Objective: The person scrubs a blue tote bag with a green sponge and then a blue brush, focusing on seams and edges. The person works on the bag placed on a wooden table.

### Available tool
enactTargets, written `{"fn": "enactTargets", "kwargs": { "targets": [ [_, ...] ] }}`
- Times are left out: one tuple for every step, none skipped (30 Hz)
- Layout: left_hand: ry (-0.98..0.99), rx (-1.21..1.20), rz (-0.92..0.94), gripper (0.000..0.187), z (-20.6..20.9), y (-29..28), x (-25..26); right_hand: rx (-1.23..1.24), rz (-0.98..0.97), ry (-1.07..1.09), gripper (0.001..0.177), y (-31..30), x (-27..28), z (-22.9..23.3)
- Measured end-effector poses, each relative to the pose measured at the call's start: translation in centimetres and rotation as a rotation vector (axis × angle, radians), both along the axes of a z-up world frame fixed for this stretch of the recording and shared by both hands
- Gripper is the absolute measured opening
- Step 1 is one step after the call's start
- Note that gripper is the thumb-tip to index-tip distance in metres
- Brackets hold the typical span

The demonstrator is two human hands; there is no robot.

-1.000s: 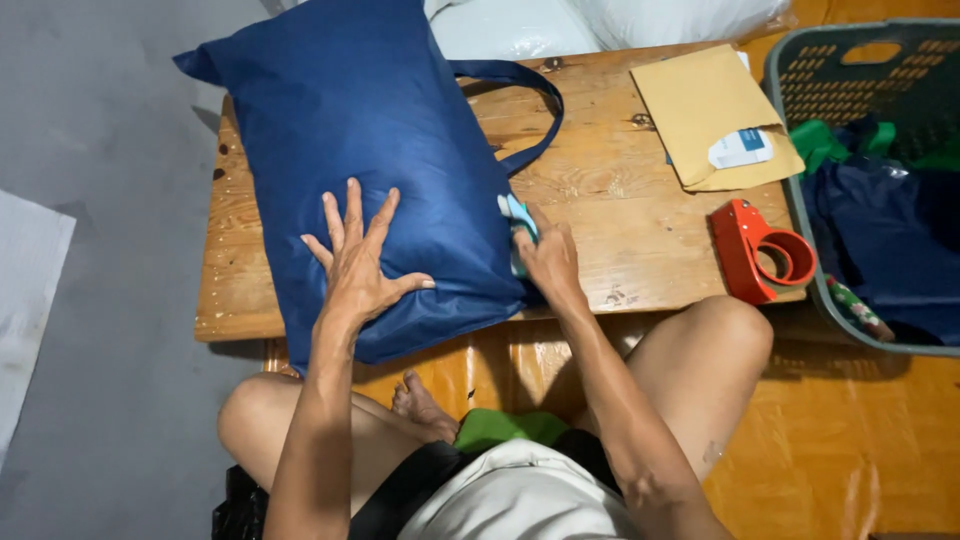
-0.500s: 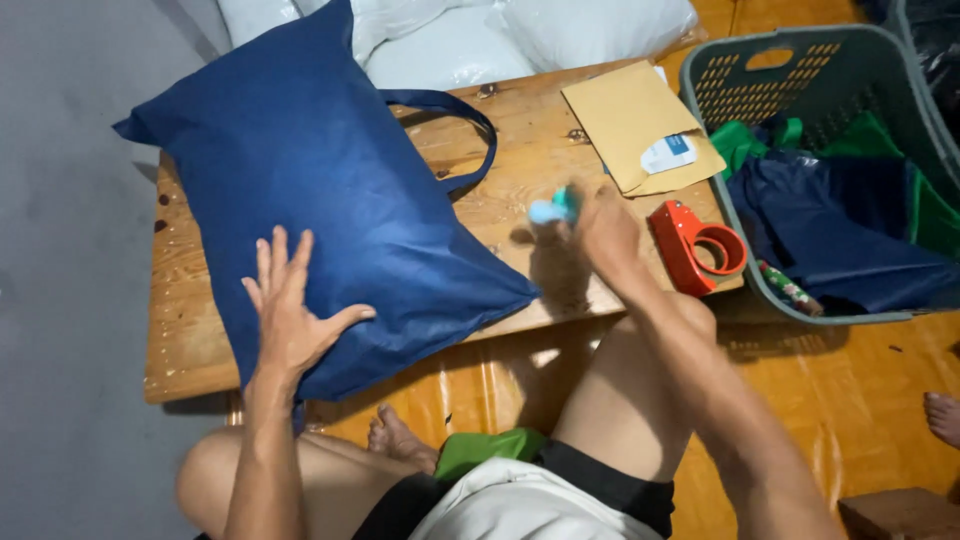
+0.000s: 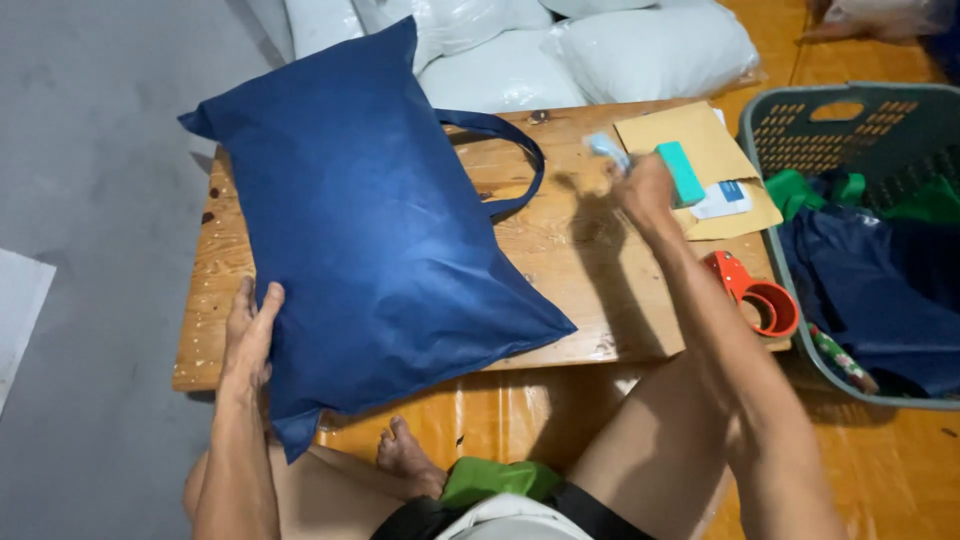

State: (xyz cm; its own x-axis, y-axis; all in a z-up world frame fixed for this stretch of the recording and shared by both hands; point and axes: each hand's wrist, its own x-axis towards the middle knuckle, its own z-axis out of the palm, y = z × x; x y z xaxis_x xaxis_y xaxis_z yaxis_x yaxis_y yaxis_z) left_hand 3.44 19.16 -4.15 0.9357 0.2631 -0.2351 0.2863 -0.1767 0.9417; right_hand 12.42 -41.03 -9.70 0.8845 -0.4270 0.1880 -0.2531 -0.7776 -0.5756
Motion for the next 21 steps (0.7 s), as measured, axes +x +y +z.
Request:
{"fn": "enactTargets", "kwargs": {
  "targets": [
    [0.005,0.002,0.004,0.091,1.1,-0.4,-0.2,0.002,0.004,0.005,0.028,3.9,-1.8,1.4],
    [0.036,0.012,-0.006,0.087,2.1,-0.9,-0.4,0.227,0.03,0.109,0.035,7.8,-3.7,2.8],
    [0.063,0.022,-0.019,0.084,3.3,-1.5,-0.4,0.452,0.055,0.209,0.041,11.6,-5.3,4.3],
    [0.062,0.024,-0.017,0.084,3.3,-1.6,0.0,0.454,0.057,0.209,0.041,13.8,-6.1,4.2],
    [0.063,0.006,-0.04,0.085,3.1,-1.6,0.2,0.646,0.119,0.243,0.041,16.1,-7.1,4.0],
    [0.064,-0.013,-0.064,0.086,3.0,-1.6,0.4,0.839,0.18,0.277,0.042,18.4,-8.0,3.8],
    [0.068,-0.012,-0.056,0.086,1.1,-1.0,1.0,0.839,0.187,0.283,0.042,18.7,-7.5,2.4],
    [0.052,-0.006,-0.048,0.092,-0.7,-0.4,1.6,0.968,0.128,0.26,0.039,19.0,-7.1,1.1],
    [0.038,-0.001,-0.045,0.097,-2.6,0.1,2.2,1.098,0.061,0.237,0.038,19.2,-6.9,-0.3],
    [0.045,0.001,-0.04,0.097,-2.0,-0.7,1.6,1.099,0.061,0.245,0.038,19.5,-7.4,0.5],
    [-0.02,0.004,-0.049,0.095,-1.2,-1.8,1.9,1.093,0.061,0.186,0.036,19.5,-7.3,1.7],
    [-0.085,0.007,-0.057,0.093,-0.3,-2.9,2.1,1.087,0.061,0.127,0.035,19.5,-7.2,3.0],
    [-0.089,0.004,-0.054,0.093,-1.7,-2.5,2.5,1.083,0.064,0.124,0.035,19.3,-6.7,2.4],
    [-0.119,-0.036,-0.041,0.088,-3.1,-2.2,2.9,1.056,0.072,0.055,0.032,19.2,-6.3,1.8],
    [-0.148,-0.072,-0.026,0.084,-4.4,-1.6,3.1,1.032,0.083,-0.012,0.03,19.3,-5.7,1.2],
    [-0.152,-0.072,-0.021,0.084,-2.8,-2.8,3.1,1.032,0.09,-0.013,0.03,18.9,-5.0,0.2],
    [-0.179,-0.094,-0.018,0.082,-1.2,-4.1,2.9,0.989,0.083,0.003,0.03,18.5,-4.4,-0.7],
    [-0.205,-0.115,-0.015,0.08,0.4,-5.3,2.6,0.946,0.076,0.018,0.03,18.0,-3.8,-1.7],
    [-0.208,-0.118,-0.017,0.08,-0.1,-5.1,3.0,0.943,0.076,0.014,0.03,18.0,-3.7,-1.3],
    [-0.214,-0.118,-0.011,0.079,-0.6,-4.9,3.4,0.962,0.08,0.004,0.031,17.9,-3.6,-1.0],
    [-0.221,-0.118,-0.006,0.079,-1.1,-4.8,3.8,0.981,0.084,-0.008,0.031,17.7,-3.6,-0.7]
  ]
}}
